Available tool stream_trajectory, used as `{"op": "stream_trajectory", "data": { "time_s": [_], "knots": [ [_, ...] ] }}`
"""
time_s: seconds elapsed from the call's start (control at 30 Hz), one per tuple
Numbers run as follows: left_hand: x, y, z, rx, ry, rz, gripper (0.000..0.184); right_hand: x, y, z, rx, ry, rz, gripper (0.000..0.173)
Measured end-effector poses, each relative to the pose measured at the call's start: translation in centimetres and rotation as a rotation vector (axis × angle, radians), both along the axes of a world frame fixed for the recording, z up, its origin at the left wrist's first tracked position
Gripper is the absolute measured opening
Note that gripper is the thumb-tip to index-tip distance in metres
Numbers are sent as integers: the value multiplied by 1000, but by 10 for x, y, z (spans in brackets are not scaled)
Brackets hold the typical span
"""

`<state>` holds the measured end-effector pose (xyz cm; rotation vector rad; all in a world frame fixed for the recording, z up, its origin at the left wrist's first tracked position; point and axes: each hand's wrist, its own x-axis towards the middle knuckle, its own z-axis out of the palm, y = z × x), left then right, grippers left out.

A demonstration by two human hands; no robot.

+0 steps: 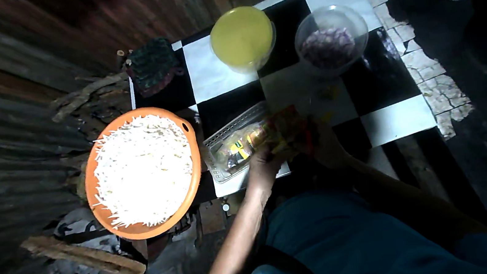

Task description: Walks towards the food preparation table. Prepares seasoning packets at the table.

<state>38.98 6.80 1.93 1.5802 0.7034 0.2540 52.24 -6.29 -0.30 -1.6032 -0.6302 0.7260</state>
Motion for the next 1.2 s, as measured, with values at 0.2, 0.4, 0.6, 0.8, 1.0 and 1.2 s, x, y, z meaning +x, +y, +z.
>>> {"op": "stream_trajectory", "data": {
  "time_s": [0.2, 0.4, 0.6, 0.8, 1.0, 1.2],
  "knots": [
    [7, -2, -6, -546, -171, 242, 21, 2, -5, 4, -63, 84, 114, 53],
    [9, 3, -7, -531, -190, 167, 22, 22, -31, -2, -160, 27, 267, 46],
    [22, 11, -13, -390, -168, 115, 20, 26, -48, -11, -233, -64, 382, 57],
    [44, 6, -16, -378, -137, 60, 18, 35, -55, -18, -202, -84, 357, 56],
    [62, -4, -18, -244, -46, -21, 24, 46, -62, -17, -115, -48, 321, 49],
    [77, -12, -15, -69, 91, -100, 27, 54, -65, -16, -127, -58, 306, 48]
  ]
}}
